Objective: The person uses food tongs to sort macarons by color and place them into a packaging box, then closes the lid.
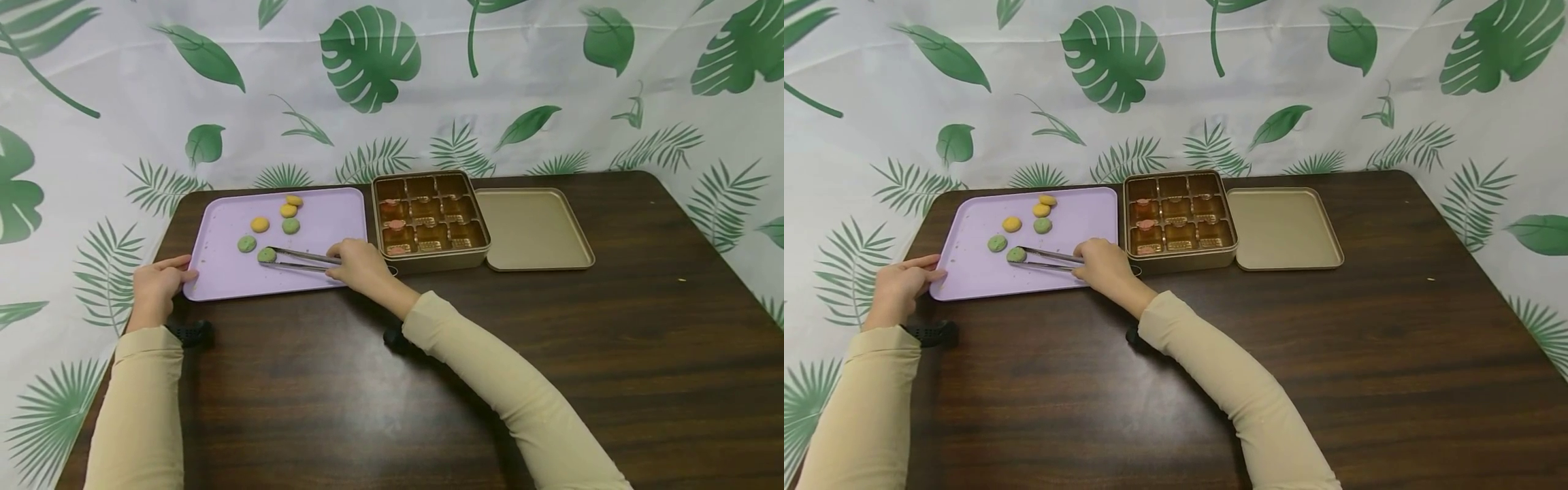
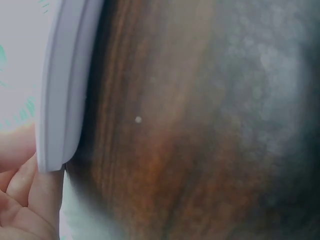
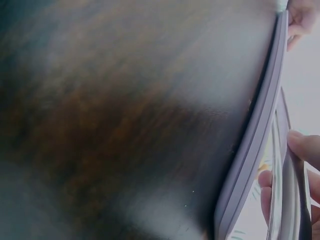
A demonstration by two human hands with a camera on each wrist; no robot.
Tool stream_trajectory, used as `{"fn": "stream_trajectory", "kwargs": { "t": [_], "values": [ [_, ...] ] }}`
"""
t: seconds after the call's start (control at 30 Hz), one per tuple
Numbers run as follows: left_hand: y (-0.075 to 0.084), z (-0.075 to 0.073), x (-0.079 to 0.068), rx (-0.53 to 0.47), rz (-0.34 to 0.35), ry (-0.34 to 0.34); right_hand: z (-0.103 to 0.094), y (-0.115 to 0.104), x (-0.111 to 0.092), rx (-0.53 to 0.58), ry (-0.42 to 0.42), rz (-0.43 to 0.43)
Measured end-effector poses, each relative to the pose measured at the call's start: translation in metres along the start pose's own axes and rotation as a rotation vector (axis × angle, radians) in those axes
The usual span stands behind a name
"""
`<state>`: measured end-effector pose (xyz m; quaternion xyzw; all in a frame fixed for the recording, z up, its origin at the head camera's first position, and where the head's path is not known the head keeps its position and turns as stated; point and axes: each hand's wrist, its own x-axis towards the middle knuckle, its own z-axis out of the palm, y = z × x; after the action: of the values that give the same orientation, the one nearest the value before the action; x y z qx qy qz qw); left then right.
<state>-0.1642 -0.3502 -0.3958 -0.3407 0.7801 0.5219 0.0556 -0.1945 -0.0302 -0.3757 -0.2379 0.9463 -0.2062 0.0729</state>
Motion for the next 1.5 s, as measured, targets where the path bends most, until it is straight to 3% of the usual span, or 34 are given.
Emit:
{"fn": "stream_trajectory", "kwargs": {
  "t": [0.3, 0.4, 0.6, 1.03, 1.5],
  "values": [
    [-0.011, 0.0, 0.014, -0.035, 0.002, 0.02, 0.0, 0.003, -0.003, 0.002, 0.006, -0.002],
    [-0.009, 0.001, 0.013, -0.025, -0.003, 0.04, -0.002, 0.004, -0.004, 0.008, 0.019, -0.017],
    [-0.001, 0.001, 0.001, 0.003, -0.001, 0.017, -0.009, 0.005, -0.007, 0.037, 0.046, -0.043],
    [-0.004, 0.0, 0.002, -0.01, 0.031, 0.023, -0.055, 0.017, -0.019, 0.106, 0.139, -0.006],
    [-0.002, -0.001, -0.001, 0.021, 0.056, -0.012, -0.101, 0.067, -0.039, 0.129, 0.275, 0.097]
  ]
}}
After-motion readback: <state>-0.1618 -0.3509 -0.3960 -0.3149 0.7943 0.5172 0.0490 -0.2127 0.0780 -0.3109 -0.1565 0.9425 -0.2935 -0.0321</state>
